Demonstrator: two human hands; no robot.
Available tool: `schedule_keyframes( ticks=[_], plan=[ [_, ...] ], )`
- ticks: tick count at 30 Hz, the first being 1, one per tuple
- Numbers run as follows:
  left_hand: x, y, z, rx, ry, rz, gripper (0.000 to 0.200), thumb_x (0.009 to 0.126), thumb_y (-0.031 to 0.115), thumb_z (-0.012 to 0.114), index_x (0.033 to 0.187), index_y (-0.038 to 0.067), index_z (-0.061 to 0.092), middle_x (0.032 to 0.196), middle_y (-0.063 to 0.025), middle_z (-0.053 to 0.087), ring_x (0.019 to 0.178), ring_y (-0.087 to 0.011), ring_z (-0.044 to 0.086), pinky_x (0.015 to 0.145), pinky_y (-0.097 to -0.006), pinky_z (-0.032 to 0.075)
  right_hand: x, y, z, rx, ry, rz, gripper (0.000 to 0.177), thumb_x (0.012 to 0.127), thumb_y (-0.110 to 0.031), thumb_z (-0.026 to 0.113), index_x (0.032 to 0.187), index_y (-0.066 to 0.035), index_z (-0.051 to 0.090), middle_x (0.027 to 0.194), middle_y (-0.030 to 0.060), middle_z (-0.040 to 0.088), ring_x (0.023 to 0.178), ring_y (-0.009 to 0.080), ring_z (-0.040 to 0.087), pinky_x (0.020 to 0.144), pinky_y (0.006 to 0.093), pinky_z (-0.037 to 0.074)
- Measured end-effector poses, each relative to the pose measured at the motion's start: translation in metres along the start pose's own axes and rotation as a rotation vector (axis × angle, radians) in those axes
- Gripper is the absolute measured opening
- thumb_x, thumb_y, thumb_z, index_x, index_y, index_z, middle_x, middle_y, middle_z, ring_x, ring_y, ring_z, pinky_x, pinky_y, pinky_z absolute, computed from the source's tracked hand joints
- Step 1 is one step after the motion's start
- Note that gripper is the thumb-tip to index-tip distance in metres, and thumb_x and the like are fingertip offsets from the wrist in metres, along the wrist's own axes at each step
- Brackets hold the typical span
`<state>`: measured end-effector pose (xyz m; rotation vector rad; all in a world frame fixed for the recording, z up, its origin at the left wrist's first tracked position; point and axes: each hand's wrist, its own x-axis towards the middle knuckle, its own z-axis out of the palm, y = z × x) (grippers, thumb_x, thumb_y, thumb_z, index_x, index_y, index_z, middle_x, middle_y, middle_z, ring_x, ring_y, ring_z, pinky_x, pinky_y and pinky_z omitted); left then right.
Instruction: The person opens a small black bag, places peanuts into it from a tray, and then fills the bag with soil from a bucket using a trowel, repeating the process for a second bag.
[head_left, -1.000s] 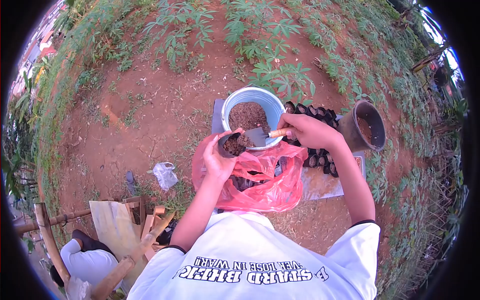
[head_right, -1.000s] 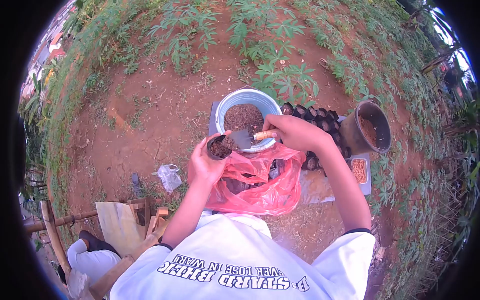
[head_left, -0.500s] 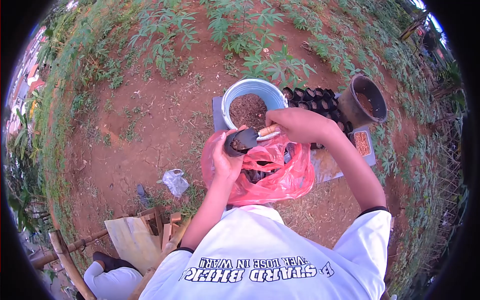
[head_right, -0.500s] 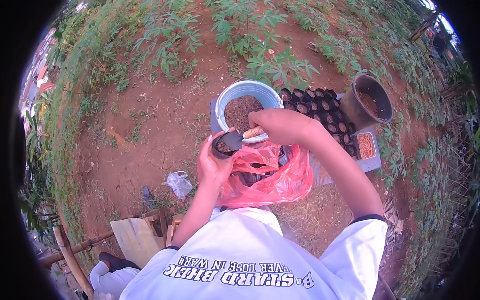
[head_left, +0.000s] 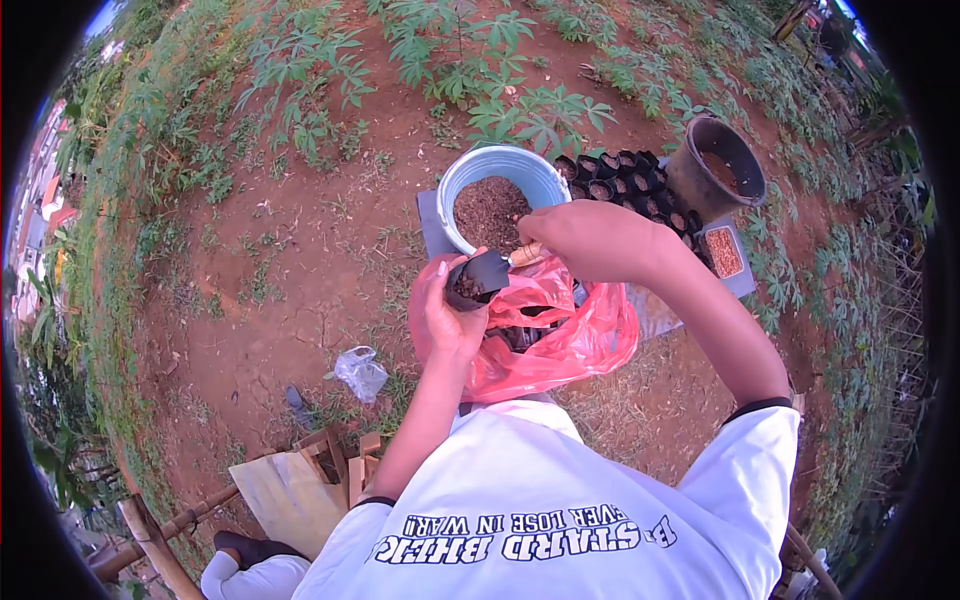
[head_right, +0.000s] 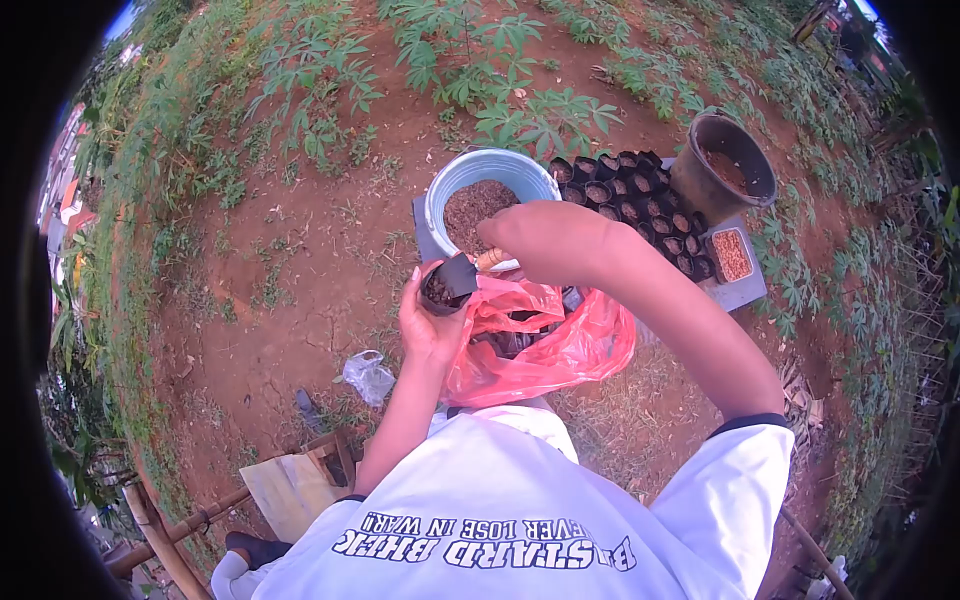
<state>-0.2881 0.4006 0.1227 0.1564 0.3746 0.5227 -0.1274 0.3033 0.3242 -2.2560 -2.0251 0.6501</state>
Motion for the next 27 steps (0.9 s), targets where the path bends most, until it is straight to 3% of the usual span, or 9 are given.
schedule_keyframes(
  ticks=[5, 9, 15, 17, 21, 23, 27],
  plan=[
    [-0.003, 0.006, 0.004, 0.004, 0.001, 0.006, 0.039, 0.098, 0.035, 0.057, 0.113, 0.001, 0.064, 0.118, -0.0155, 0.068, 0.115, -0.0297, 0.064, 0.103, -0.0456, 0.049, -0.002, -0.005, -0.002, -0.028, 0.054, -0.026, 0.027, 0.077, 0.006, 0.057, 0.103, 0.0, 0.059, 0.097, 0.0188, 0.064, 0.094, 0.0402, 0.064, 0.076, 0.0501, 0.049],
    [0.001, 0.01, -0.003, 0.006, 0.026, 0.027, 0.039, 0.097, 0.036, 0.057, 0.113, 0.001, 0.064, 0.118, -0.0156, 0.068, 0.116, -0.0296, 0.063, 0.103, -0.0459, 0.049, -0.004, -0.013, -0.011, -0.112, 0.071, -0.033, 0.029, 0.074, 0.007, 0.06, 0.103, 0.0, 0.061, 0.099, 0.0167, 0.065, 0.094, 0.0385, 0.065, 0.08, 0.0484, 0.05],
    [-0.001, 0.018, -0.001, -0.036, 0.019, -0.006, 0.041, 0.098, 0.035, 0.056, 0.116, -0.001, 0.062, 0.121, -0.0182, 0.066, 0.117, -0.03, 0.062, 0.104, -0.0455, 0.048, 0.004, -0.025, -0.009, -0.175, 0.103, -0.09, 0.028, 0.074, 0.007, 0.061, 0.1, -0.001, 0.061, 0.101, 0.0139, 0.064, 0.098, 0.0361, 0.063, 0.085, 0.0461, 0.049],
    [-0.002, 0.019, -0.001, -0.092, 0.052, -0.003, 0.033, 0.097, 0.028, 0.058, 0.107, -0.003, 0.063, 0.123, -0.0263, 0.065, 0.121, -0.0366, 0.06, 0.106, -0.0501, 0.047, 0.006, -0.025, -0.008, -0.188, 0.107, -0.125, 0.027, 0.074, 0.007, 0.06, 0.1, -0.001, 0.061, 0.101, 0.0138, 0.063, 0.098, 0.0358, 0.063, 0.086, 0.0456, 0.049],
    [-0.001, 0.021, -0.003, -0.098, 0.016, -0.015, 0.034, 0.097, 0.029, 0.058, 0.108, -0.002, 0.063, 0.125, -0.0257, 0.063, 0.122, -0.0354, 0.06, 0.105, -0.0503, 0.047, 0.009, -0.022, -0.008, -0.244, 0.111, -0.155, 0.025, 0.077, 0.002, 0.063, 0.101, -0.003, 0.062, 0.098, 0.0131, 0.065, 0.095, 0.0342, 0.065, 0.084, 0.044, 0.05],
    [-0.001, 0.022, -0.005, -0.117, 0.16, -0.012, 0.034, 0.097, 0.03, 0.058, 0.11, -0.001, 0.064, 0.128, -0.0251, 0.062, 0.122, -0.0348, 0.059, 0.105, -0.0506, 0.047, 0.007, -0.02, -0.013, -0.273, 0.143, -0.165, 0.024, 0.079, -0.002, 0.064, 0.103, -0.003, 0.063, 0.097, 0.0123, 0.067, 0.093, 0.0322, 0.067, 0.081, 0.0433, 0.051],
    [0.003, 0.027, -0.01, -0.22, 0.182, -0.023, 0.036, 0.097, 0.031, 0.057, 0.113, -0.002, 0.063, 0.13, -0.0262, 0.06, 0.127, -0.0382, 0.055, 0.107, -0.0519, 0.046, 0.002, -0.005, -0.017, -0.144, 0.209, -0.035, 0.023, 0.082, -0.001, 0.063, 0.104, -0.001, 0.062, 0.099, 0.0171, 0.066, 0.093, 0.0365, 0.066, 0.081, 0.0474, 0.051]
  ],
)
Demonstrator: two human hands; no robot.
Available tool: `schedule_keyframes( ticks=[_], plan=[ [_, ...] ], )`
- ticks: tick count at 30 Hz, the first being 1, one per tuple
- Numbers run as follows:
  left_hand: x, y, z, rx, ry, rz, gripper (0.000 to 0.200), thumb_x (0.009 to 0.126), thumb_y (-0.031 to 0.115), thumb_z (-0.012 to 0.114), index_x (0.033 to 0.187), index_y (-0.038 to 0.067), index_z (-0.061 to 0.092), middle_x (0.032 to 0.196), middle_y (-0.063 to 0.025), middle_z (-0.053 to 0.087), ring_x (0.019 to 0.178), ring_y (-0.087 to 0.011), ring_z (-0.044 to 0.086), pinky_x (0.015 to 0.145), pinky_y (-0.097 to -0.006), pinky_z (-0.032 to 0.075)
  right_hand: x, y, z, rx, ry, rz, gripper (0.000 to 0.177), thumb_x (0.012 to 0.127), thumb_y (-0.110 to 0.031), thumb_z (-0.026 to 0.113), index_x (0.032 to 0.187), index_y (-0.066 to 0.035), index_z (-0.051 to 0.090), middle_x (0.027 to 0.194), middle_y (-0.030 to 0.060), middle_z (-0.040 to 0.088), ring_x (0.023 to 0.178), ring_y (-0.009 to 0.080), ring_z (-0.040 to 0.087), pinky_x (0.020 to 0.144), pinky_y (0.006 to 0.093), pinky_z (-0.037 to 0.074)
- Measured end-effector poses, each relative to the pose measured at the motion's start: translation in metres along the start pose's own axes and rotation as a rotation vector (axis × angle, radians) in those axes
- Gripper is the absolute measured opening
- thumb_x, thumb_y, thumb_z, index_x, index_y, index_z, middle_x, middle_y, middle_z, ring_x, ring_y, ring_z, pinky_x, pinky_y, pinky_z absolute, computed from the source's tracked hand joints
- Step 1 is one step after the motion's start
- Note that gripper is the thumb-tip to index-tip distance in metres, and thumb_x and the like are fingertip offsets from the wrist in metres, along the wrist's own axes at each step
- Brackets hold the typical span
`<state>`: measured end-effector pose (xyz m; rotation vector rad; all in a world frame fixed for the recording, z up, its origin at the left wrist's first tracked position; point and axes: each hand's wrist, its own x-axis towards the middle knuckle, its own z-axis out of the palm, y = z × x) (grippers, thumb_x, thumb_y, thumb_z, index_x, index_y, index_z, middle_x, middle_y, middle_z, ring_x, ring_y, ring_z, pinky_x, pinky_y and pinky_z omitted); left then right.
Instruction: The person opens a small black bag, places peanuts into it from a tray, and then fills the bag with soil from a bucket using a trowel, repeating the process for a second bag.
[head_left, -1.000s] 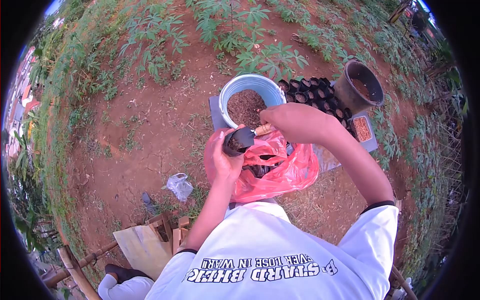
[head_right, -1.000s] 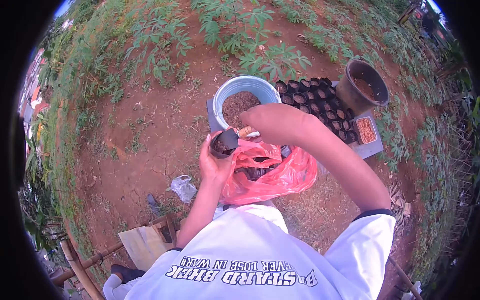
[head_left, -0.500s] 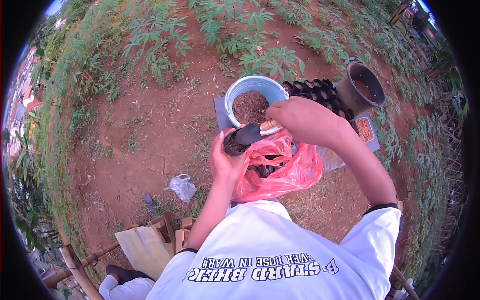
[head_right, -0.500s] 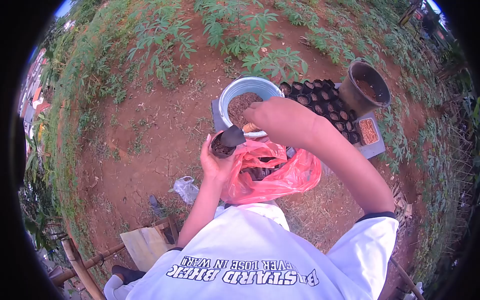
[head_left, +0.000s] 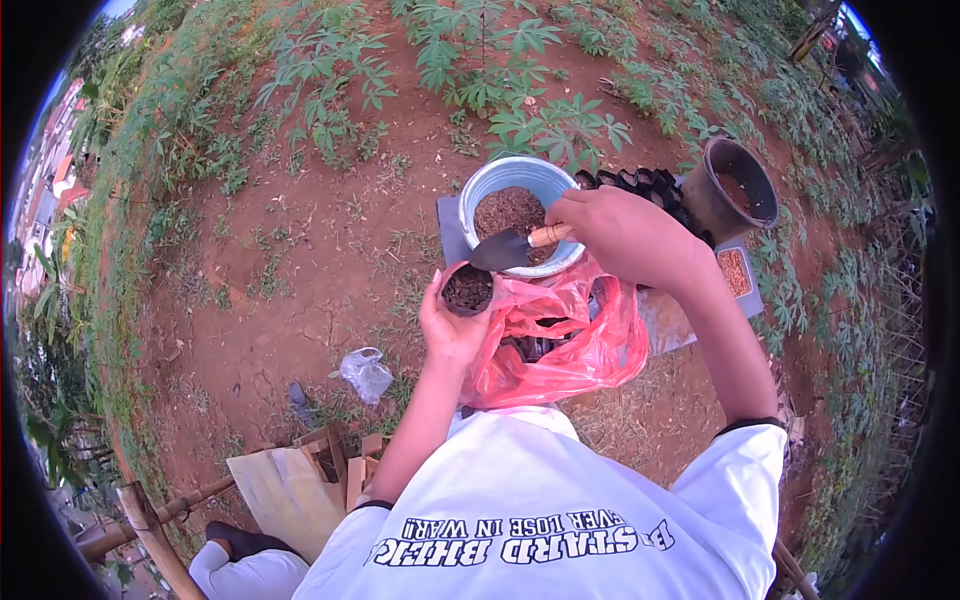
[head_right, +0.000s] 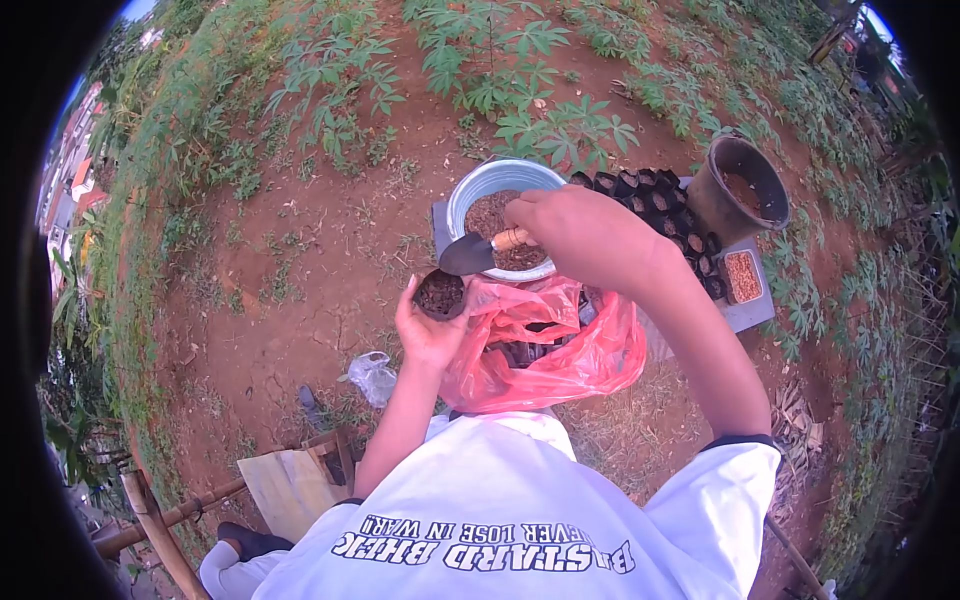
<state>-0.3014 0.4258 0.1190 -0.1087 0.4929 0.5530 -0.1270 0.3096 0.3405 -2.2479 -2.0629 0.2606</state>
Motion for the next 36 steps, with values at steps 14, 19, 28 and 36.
schedule_keyframes(
  ticks=[14, 19, 28, 36],
  plan=[
    [-0.009, 0.021, -0.016, -0.023, -0.186, -0.093, 0.051, 0.098, 0.032, 0.051, 0.128, -0.008, 0.048, 0.144, -0.0256, 0.047, 0.143, -0.0398, 0.037, 0.117, -0.0533, 0.036, 0.005, 0.102, 0.164, 0.361, -0.01, 0.594, 0.051, 0.092, -0.002, 0.058, 0.141, 0.001, 0.044, 0.13, 0.0259, 0.06, 0.119, 0.0387, 0.06, 0.098, 0.0444, 0.049],
    [-0.009, 0.021, -0.026, -0.003, -0.141, -0.133, 0.047, 0.098, 0.033, 0.051, 0.126, -0.006, 0.051, 0.146, -0.0253, 0.046, 0.144, -0.0393, 0.035, 0.118, -0.0533, 0.034, -0.032, 0.065, 0.173, 0.52, 0.345, 0.601, 0.05, 0.09, -0.004, 0.059, 0.137, 0.003, 0.046, 0.134, 0.025, 0.055, 0.12, 0.0386, 0.059, 0.101, 0.0442, 0.047],
    [-0.003, -0.02, -0.043, 0.218, -0.205, -0.332, 0.044, 0.098, 0.032, 0.051, 0.123, -0.004, 0.057, 0.142, -0.0281, 0.05, 0.141, -0.0414, 0.04, 0.118, -0.0517, 0.035, -0.089, -0.061, 0.204, 1.16, 0.43, 0.57, 0.035, 0.096, -0.009, 0.057, 0.13, 0.0, 0.054, 0.113, 0.0121, 0.062, 0.094, 0.0204, 0.063, 0.085, 0.0362, 0.052],
    [-0.015, -0.076, -0.043, 0.462, -0.291, -0.407, 0.044, 0.099, 0.032, 0.049, 0.125, -0.002, 0.058, 0.138, -0.0261, 0.054, 0.134, -0.0403, 0.049, 0.115, -0.0506, 0.038, -0.133, -0.059, 0.202, 1.095, 0.472, 0.556, 0.022, 0.098, -0.02, 0.06, 0.104, 0.001, 0.054, 0.095, 0.0129, 0.058, 0.088, 0.0232, 0.06, 0.078, 0.0372, 0.05]
  ],
)
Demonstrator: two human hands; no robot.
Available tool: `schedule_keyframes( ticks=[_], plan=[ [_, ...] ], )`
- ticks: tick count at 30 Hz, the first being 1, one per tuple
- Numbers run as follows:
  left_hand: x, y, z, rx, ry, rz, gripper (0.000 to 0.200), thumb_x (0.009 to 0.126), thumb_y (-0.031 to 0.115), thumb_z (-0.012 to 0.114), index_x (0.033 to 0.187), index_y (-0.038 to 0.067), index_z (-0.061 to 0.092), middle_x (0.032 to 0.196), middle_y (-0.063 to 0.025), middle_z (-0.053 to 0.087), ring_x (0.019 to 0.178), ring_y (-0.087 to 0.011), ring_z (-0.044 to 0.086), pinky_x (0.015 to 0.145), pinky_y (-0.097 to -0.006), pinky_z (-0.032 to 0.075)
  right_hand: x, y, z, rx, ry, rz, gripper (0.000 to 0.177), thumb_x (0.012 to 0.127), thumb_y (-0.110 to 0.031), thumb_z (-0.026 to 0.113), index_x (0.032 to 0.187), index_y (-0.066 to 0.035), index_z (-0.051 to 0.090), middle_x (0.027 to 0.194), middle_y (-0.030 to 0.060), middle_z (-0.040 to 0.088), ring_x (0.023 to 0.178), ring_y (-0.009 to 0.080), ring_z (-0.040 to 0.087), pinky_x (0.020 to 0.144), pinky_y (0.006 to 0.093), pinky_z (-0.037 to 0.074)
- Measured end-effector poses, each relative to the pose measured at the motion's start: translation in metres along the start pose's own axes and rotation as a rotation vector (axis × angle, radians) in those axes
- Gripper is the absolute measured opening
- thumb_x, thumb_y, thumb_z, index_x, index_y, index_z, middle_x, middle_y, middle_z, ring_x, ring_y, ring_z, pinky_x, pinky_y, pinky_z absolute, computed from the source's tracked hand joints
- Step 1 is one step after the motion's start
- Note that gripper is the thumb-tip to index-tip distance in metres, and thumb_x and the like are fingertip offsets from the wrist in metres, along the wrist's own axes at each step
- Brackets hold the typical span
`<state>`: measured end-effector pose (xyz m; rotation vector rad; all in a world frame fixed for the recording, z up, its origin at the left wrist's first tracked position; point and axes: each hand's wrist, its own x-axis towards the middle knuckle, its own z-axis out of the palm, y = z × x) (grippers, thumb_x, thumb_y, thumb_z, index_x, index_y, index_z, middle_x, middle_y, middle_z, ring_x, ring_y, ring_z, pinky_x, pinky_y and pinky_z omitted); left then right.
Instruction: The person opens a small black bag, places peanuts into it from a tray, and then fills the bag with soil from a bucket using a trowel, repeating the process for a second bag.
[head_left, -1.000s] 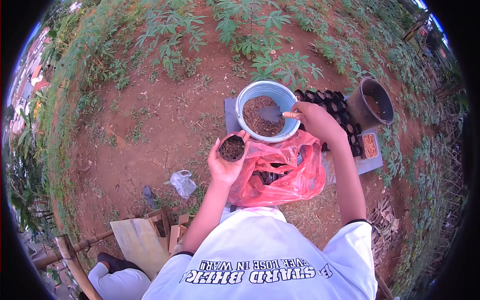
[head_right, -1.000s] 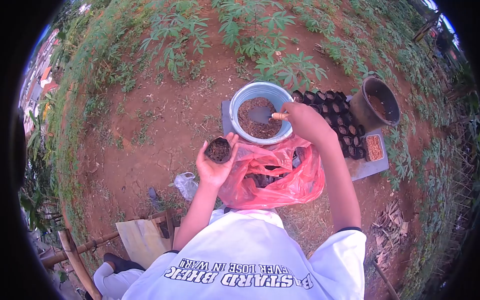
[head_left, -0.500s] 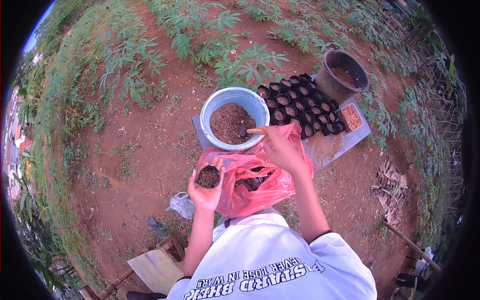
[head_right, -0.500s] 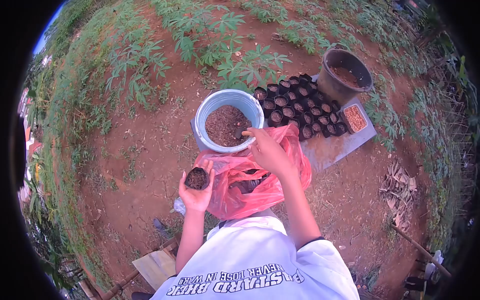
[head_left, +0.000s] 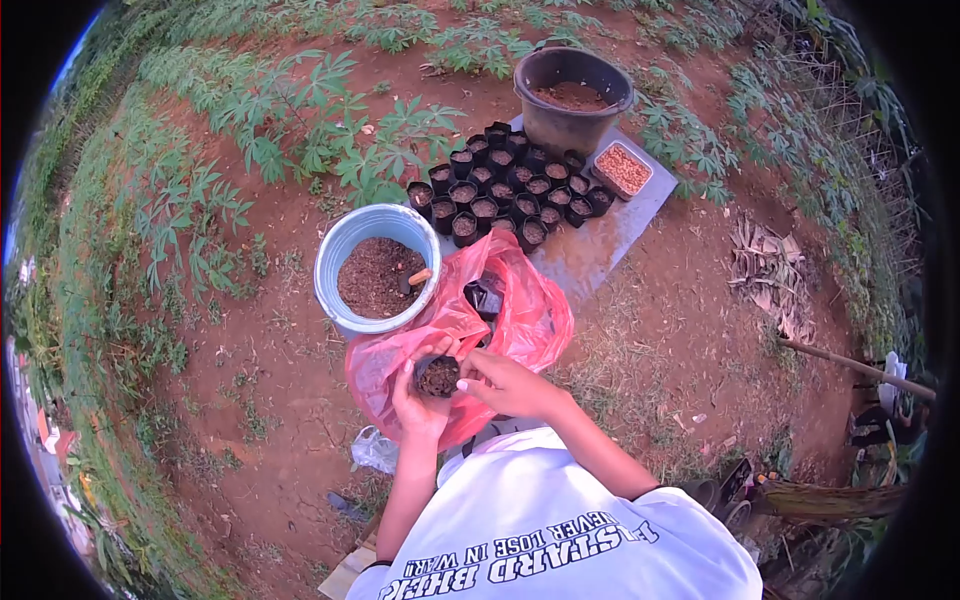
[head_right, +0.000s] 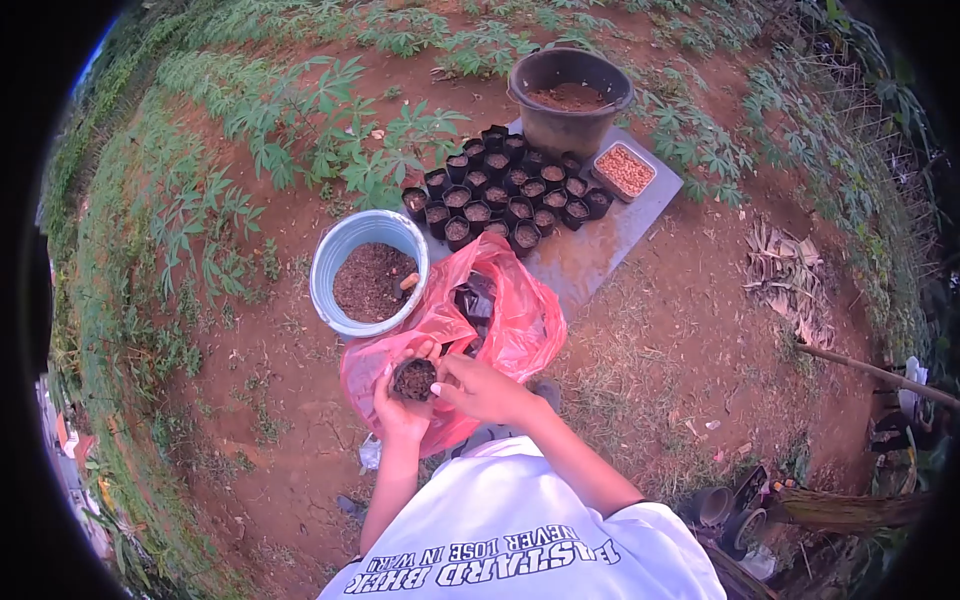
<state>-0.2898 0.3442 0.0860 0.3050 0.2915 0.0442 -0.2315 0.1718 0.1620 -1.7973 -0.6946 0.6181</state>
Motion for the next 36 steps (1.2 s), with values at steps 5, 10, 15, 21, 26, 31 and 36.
schedule_keyframes(
  ticks=[5, 10, 15, 21, 26, 31, 36],
  plan=[
    [0.005, -0.039, 0.025, 0.066, 0.006, -0.005, 0.043, 0.098, 0.033, 0.05, 0.122, -0.002, 0.061, 0.136, -0.025, 0.057, 0.133, -0.0408, 0.049, 0.115, -0.0493, 0.038, -0.019, 0.012, -0.033, -0.031, 0.038, -0.014, 0.025, 0.097, -0.022, 0.061, 0.096, 0.0, 0.052, 0.088, 0.0134, 0.056, 0.082, 0.025, 0.059, 0.075, 0.0388, 0.048],
    [0.015, -0.097, 0.055, 0.031, -0.009, -0.026, 0.041, 0.098, 0.031, 0.049, 0.123, 0.001, 0.061, 0.137, -0.0263, 0.056, 0.134, -0.0411, 0.049, 0.116, -0.0488, 0.036, -0.052, 0.032, -0.084, -0.026, 0.077, 0.045, 0.029, 0.095, -0.026, 0.061, 0.091, 0.001, 0.054, 0.085, 0.0169, 0.059, 0.08, 0.0317, 0.06, 0.075, 0.0429, 0.047],
    [0.025, -0.163, 0.086, 0.128, 0.004, -0.054, 0.042, 0.096, 0.031, 0.052, 0.12, -0.003, 0.061, 0.135, -0.0239, 0.058, 0.135, -0.0403, 0.048, 0.115, -0.0487, 0.037, -0.103, 0.06, -0.132, -0.009, 0.133, 0.074, 0.03, 0.094, -0.025, 0.062, 0.088, 0.003, 0.055, 0.083, 0.0195, 0.061, 0.077, 0.0329, 0.062, 0.073, 0.0434, 0.048],
    [0.034, -0.242, 0.107, 0.135, -0.016, -0.101, 0.04, 0.096, 0.03, 0.053, 0.12, -0.002, 0.059, 0.135, -0.0264, 0.057, 0.134, -0.041, 0.049, 0.113, -0.05, 0.04, -0.157, 0.086, -0.178, 0.097, 0.267, 0.108, 0.027, 0.093, -0.022, 0.061, 0.091, 0.005, 0.057, 0.079, 0.0212, 0.061, 0.072, 0.0342, 0.062, 0.07, 0.0452, 0.049],
    [0.038, -0.285, 0.118, 0.135, -0.002, -0.133, 0.039, 0.096, 0.029, 0.052, 0.119, -0.002, 0.06, 0.134, -0.0261, 0.057, 0.133, -0.0408, 0.05, 0.112, -0.0501, 0.041, -0.178, 0.113, -0.211, 0.039, 0.318, 0.071, 0.025, 0.094, -0.02, 0.061, 0.085, 0.003, 0.054, 0.072, 0.0155, 0.063, 0.063, 0.0234, 0.062, 0.061, 0.0394, 0.049],
    [0.043, -0.292, 0.13, 0.148, 0.013, -0.114, 0.04, 0.095, 0.03, 0.052, 0.119, -0.002, 0.061, 0.134, -0.0262, 0.057, 0.133, -0.0413, 0.049, 0.112, -0.0502, 0.041, -0.177, 0.107, -0.236, 0.071, 0.257, 0.108, 0.024, 0.092, -0.019, 0.062, 0.086, 0.003, 0.055, 0.074, 0.019, 0.062, 0.066, 0.0293, 0.063, 0.064, 0.0423, 0.049],
    [0.056, -0.277, 0.127, 0.122, 0.049, -0.09, 0.041, 0.096, 0.031, 0.052, 0.118, -0.002, 0.06, 0.135, -0.0276, 0.056, 0.134, -0.0426, 0.048, 0.113, -0.0508, 0.04, -0.149, 0.11, -0.232, 0.014, 0.248, 0.036, 0.025, 0.095, -0.019, 0.061, 0.083, 0.001, 0.053, 0.069, 0.0131, 0.062, 0.063, 0.0206, 0.063, 0.06, 0.0381, 0.049]
  ],
)
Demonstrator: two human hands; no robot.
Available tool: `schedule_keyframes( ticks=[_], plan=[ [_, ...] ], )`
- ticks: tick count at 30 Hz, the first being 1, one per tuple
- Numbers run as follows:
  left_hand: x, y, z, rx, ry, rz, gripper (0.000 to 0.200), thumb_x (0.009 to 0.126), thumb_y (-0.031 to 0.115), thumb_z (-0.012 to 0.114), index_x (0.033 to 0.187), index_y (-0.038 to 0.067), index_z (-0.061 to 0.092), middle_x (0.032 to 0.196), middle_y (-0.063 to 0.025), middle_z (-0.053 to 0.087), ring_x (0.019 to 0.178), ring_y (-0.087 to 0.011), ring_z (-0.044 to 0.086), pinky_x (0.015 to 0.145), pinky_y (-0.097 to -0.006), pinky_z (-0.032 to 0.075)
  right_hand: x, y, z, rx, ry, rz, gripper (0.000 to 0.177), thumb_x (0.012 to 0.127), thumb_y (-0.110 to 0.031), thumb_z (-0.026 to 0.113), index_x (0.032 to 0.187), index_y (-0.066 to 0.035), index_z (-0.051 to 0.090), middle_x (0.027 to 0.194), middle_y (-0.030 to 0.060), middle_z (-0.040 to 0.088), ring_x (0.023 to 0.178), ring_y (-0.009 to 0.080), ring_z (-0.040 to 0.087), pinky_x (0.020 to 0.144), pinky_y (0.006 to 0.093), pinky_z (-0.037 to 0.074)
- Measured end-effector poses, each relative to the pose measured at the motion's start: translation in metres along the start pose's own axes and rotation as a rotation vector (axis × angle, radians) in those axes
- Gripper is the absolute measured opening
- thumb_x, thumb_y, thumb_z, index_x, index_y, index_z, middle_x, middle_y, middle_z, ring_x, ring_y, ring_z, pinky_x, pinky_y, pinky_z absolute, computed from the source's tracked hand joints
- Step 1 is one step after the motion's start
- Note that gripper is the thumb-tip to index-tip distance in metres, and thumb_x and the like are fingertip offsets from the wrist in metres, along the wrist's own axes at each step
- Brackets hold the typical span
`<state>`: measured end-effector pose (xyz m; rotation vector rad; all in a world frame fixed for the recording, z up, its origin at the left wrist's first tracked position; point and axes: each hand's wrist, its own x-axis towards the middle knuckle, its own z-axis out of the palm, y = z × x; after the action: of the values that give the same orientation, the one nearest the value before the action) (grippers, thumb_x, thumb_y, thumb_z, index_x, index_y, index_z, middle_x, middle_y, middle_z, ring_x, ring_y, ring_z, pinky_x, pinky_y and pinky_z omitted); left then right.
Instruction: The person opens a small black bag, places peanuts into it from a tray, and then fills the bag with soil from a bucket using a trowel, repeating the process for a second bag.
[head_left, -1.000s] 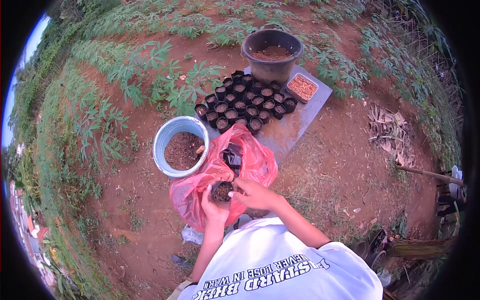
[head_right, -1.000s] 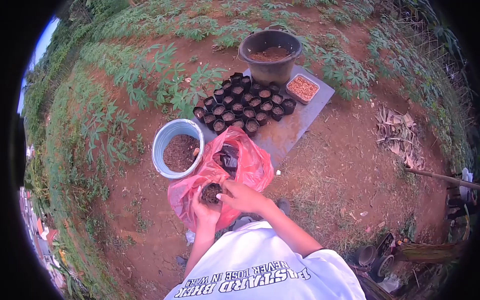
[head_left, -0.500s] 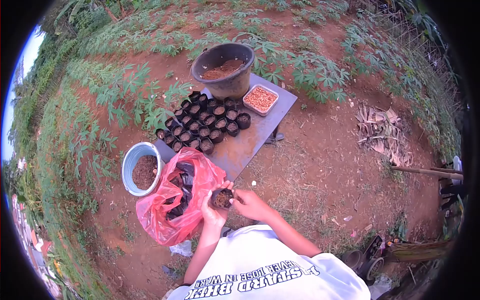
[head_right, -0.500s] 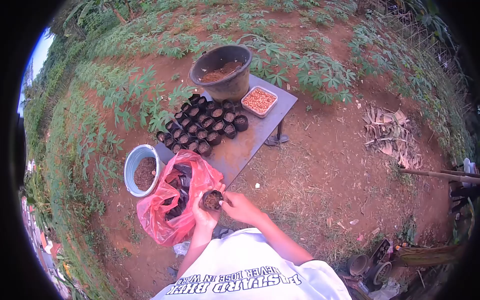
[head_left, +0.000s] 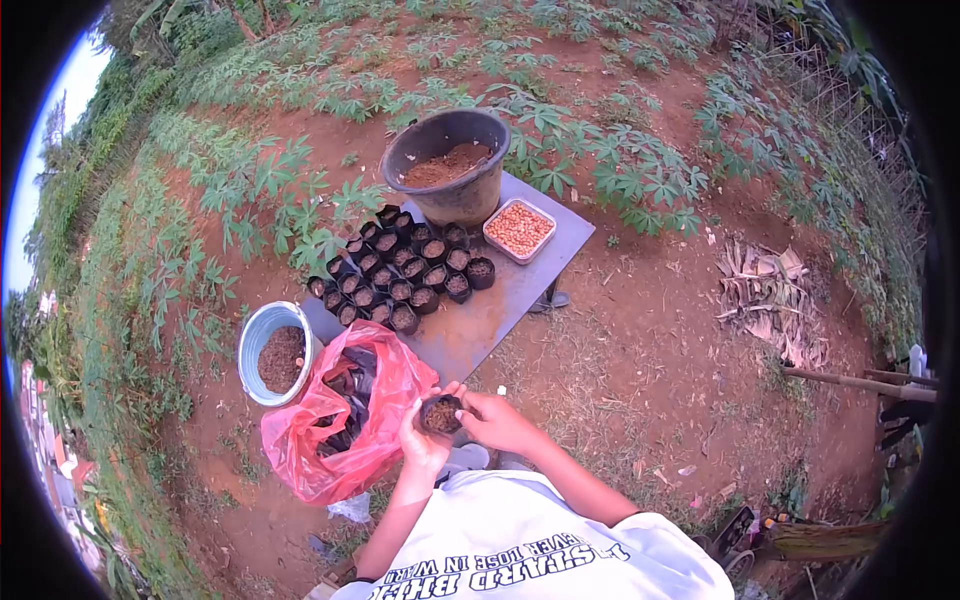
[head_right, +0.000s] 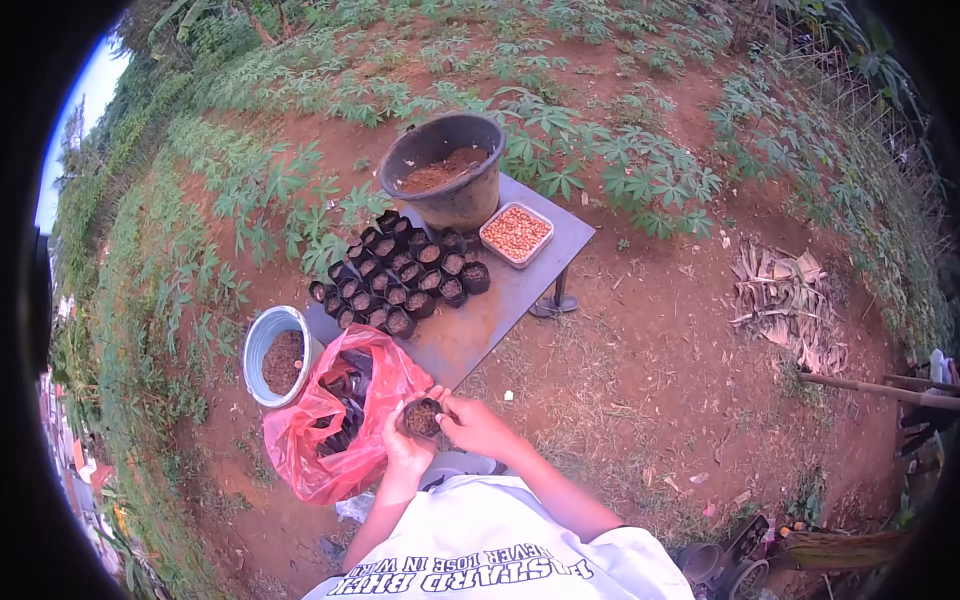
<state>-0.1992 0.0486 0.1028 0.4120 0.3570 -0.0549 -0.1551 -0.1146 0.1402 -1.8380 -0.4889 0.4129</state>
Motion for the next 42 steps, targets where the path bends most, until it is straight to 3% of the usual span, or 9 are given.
schedule_keyframes(
  ticks=[6, 8, 10, 16, 21, 27, 37, 40, 42],
  plan=[
    [0.034, 0.026, 0.003, -0.065, -0.108, -0.067, 0.045, 0.097, 0.031, 0.049, 0.122, -0.005, 0.057, 0.137, -0.0316, 0.053, 0.135, -0.0443, 0.047, 0.116, -0.0517, 0.035, 0.034, -0.01, 0.001, 0.029, -0.006, 0.047, 0.024, 0.098, -0.017, 0.059, 0.082, -0.001, 0.052, 0.071, 0.0072, 0.062, 0.062, 0.0125, 0.061, 0.056, 0.0327, 0.048],
    [0.046, 0.032, 0.006, -0.097, -0.139, -0.09, 0.047, 0.097, 0.033, 0.049, 0.124, -0.005, 0.055, 0.136, -0.032, 0.054, 0.134, -0.0439, 0.048, 0.116, -0.0516, 0.036, 0.041, -0.011, 0.0, 0.162, -0.019, 0.177, 0.023, 0.099, -0.017, 0.058, 0.083, -0.002, 0.052, 0.072, 0.0057, 0.062, 0.063, 0.0116, 0.06, 0.057, 0.0314, 0.049],
    [0.051, 0.04, 0.012, -0.049, -0.116, -0.164, 0.049, 0.097, 0.035, 0.048, 0.125, -0.005, 0.056, 0.135, -0.0316, 0.055, 0.133, -0.0418, 0.05, 0.115, -0.05, 0.037, 0.053, -0.01, -0.002, 0.083, -0.008, 0.123, 0.022, 0.1, -0.017, 0.058, 0.085, -0.002, 0.053, 0.073, 0.0039, 0.062, 0.066, 0.011, 0.061, 0.059, 0.0306, 0.05],
    [0.072, 0.063, 0.004, 0.006, -0.12, -0.28, 0.051, 0.101, 0.037, 0.044, 0.13, -0.004, 0.056, 0.136, -0.0227, 0.059, 0.127, -0.0328, 0.056, 0.109, -0.0453, 0.042, 0.075, -0.02, 0.001, 0.175, 0.015, 0.265, 0.019, 0.1, -0.017, 0.057, 0.088, -0.002, 0.056, 0.073, 0.0032, 0.062, 0.068, 0.0116, 0.063, 0.063, 0.0293, 0.052],
    [0.091, 0.072, -0.011, 0.076, -0.084, -0.356, 0.048, 0.102, 0.038, 0.045, 0.127, 0.0, 0.058, 0.125, -0.0151, 0.066, 0.117, -0.0271, 0.062, 0.103, -0.0445, 0.046, 0.089, -0.022, 0.009, 0.214, 0.059, 0.357, 0.02, 0.1, -0.018, 0.057, 0.088, -0.002, 0.056, 0.074, 0.0041, 0.063, 0.069, 0.0117, 0.063, 0.064, 0.0291, 0.052],
    [0.106, 0.081, -0.017, 0.132, 0.021, -0.301, 0.037, 0.101, 0.034, 0.047, 0.122, 0.006, 0.059, 0.118, -0.0106, 0.067, 0.11, -0.0259, 0.063, 0.1, -0.0451, 0.047, 0.116, -0.013, 0.009, 0.063, 0.001, 0.355, 0.024, 0.099, -0.02, 0.057, 0.084, -0.002, 0.056, 0.073, 0.0041, 0.064, 0.067, 0.0117, 0.063, 0.062, 0.0292, 0.051],
    [0.148, 0.08, -0.028, 0.139, 0.252, -0.118, 0.033, 0.102, 0.03, 0.048, 0.117, 0.004, 0.062, 0.112, -0.0094, 0.069, 0.106, -0.0221, 0.065, 0.095, -0.0395, 0.049, 0.18, 0.026, -0.01, 0.109, -0.218, 0.286, 0.025, 0.099, -0.021, 0.058, 0.081, -0.003, 0.056, 0.071, 0.0027, 0.063, 0.064, 0.0107, 0.062, 0.061, 0.0293, 0.05],
    [0.165, 0.075, -0.025, 0.16, 0.303, -0.019, 0.029, 0.102, 0.027, 0.049, 0.115, 0.004, 0.062, 0.111, -0.0093, 0.068, 0.105, -0.0222, 0.064, 0.095, -0.039, 0.049, 0.205, 0.036, -0.023, 0.071, -0.292, 0.228, 0.026, 0.098, -0.022, 0.059, 0.081, -0.003, 0.055, 0.069, 0.0037, 0.062, 0.063, 0.0119, 0.06, 0.06, 0.032, 0.048],
    [0.172, 0.065, -0.025, 0.159, 0.365, 0.06, 0.027, 0.102, 0.026, 0.049, 0.113, 0.005, 0.061, 0.11, -0.0093, 0.068, 0.106, -0.0219, 0.064, 0.096, -0.0388, 0.049, 0.219, 0.035, -0.038, -0.126, -0.334, 0.12, 0.025, 0.096, -0.022, 0.061, 0.083, -0.001, 0.055, 0.068, 0.0074, 0.06, 0.064, 0.016, 0.058, 0.06, 0.0362, 0.046]
  ],
)
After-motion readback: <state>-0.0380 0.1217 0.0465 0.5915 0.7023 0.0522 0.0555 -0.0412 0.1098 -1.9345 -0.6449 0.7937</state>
